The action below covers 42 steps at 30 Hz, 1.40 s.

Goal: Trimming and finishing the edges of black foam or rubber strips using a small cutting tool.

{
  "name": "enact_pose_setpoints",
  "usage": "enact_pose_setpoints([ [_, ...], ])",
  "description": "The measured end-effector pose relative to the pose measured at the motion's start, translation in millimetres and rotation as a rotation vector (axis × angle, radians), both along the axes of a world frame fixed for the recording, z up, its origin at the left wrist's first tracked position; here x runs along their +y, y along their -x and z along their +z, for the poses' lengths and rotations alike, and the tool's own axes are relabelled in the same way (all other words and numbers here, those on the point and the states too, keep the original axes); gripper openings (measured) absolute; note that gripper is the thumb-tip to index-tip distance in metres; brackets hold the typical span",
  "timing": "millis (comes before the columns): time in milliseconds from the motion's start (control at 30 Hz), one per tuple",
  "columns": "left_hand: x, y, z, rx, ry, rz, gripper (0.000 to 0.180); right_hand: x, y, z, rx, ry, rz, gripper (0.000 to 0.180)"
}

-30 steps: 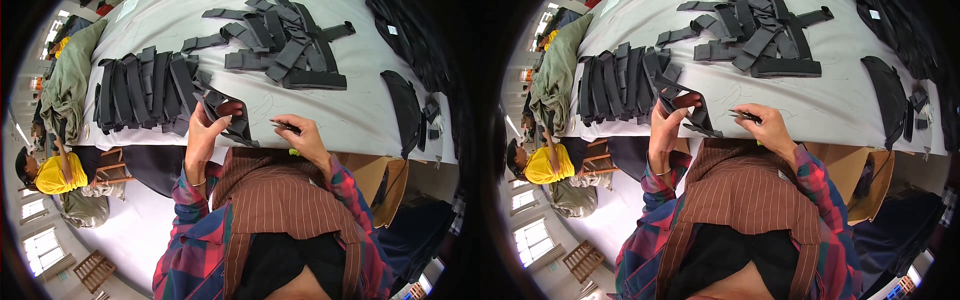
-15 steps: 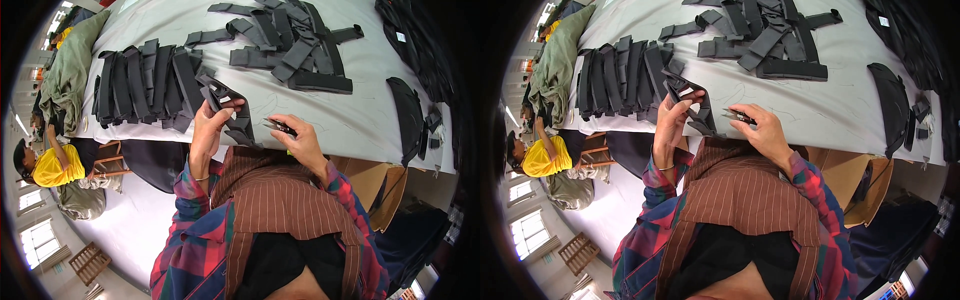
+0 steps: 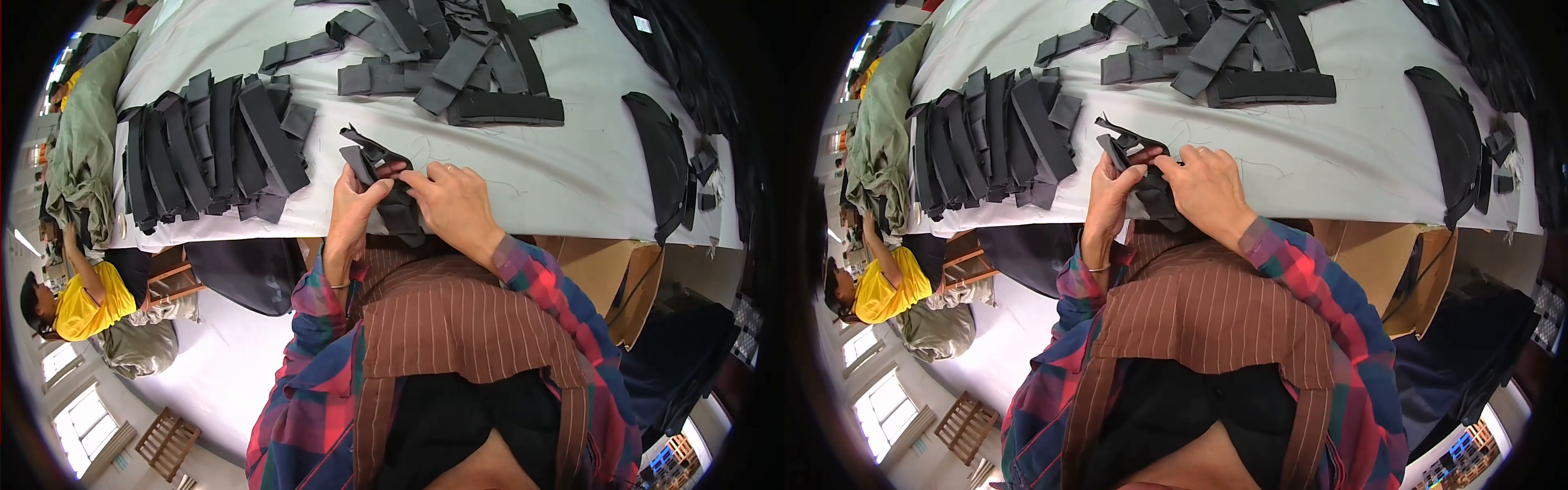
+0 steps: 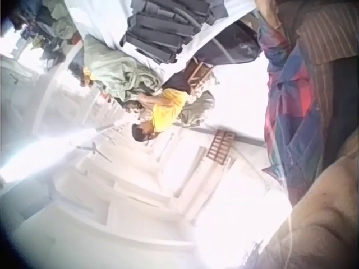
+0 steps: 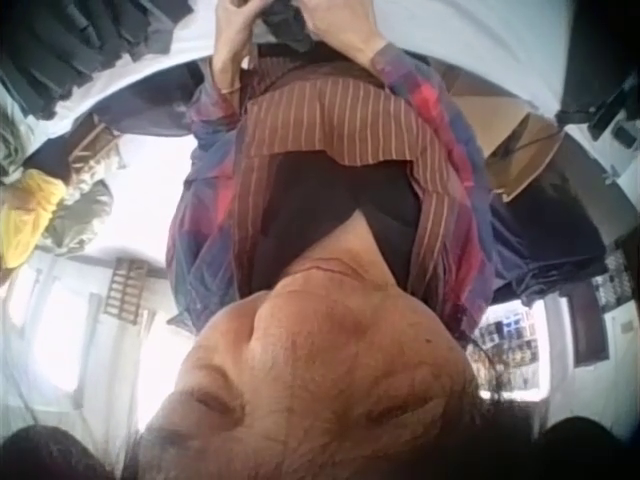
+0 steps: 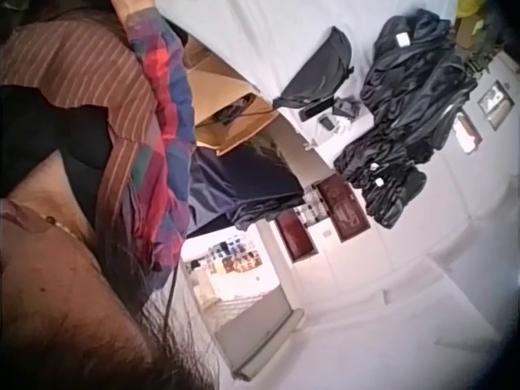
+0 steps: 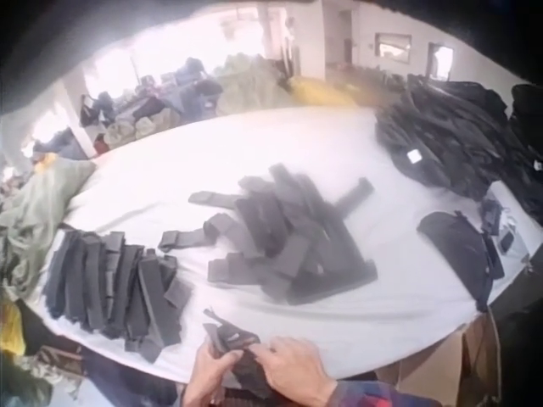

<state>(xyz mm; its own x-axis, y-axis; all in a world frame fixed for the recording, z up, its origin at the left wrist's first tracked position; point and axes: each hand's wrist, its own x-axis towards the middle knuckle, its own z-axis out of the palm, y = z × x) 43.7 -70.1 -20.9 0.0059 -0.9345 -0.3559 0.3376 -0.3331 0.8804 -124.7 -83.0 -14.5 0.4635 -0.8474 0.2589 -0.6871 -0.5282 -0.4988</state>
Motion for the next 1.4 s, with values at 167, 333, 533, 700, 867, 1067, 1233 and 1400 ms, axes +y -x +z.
enact_pose_setpoints([
  [167,-0.2,0.5,-1.9,-0.009,0.0,-0.012,0.04,0.6,-5.1,-4.3,0.142,0.031,-0.009,0.02],
  [333,1.1,-1.4,-3.4,-0.002,0.006,-0.01,0.039,2.1,-11.2,0.6,0.195,0.053,-0.023,0.02],
  [533,3.1,-2.6,-7.4,0.016,0.033,-0.002,0.037,7.6,-14.1,3.4,0.251,0.035,-0.022,0.022],
  [700,3.6,-1.9,-10.7,0.01,0.046,0.005,0.037,18.0,-15.7,-0.6,0.332,0.067,-0.035,0.019],
  [867,4.0,-2.8,-13.9,-0.005,0.049,0.002,0.037,21.8,-15.3,-7.6,0.289,0.074,-0.089,0.039],
  [1067,4.5,-2.9,-15.7,0.011,0.065,0.008,0.038,23.6,-13.4,-13.9,0.091,0.027,-0.181,0.037],
  [1233,5.7,-5.7,-14.6,0.037,0.048,0.006,0.038,23.9,-11.7,-15.9,-0.068,-0.101,-0.229,0.034],
  [1400,5.1,-7.4,-10.5,0.065,0.027,0.004,0.037,19.6,-5.9,-13.0,-0.222,-0.286,-0.242,0.031],
])
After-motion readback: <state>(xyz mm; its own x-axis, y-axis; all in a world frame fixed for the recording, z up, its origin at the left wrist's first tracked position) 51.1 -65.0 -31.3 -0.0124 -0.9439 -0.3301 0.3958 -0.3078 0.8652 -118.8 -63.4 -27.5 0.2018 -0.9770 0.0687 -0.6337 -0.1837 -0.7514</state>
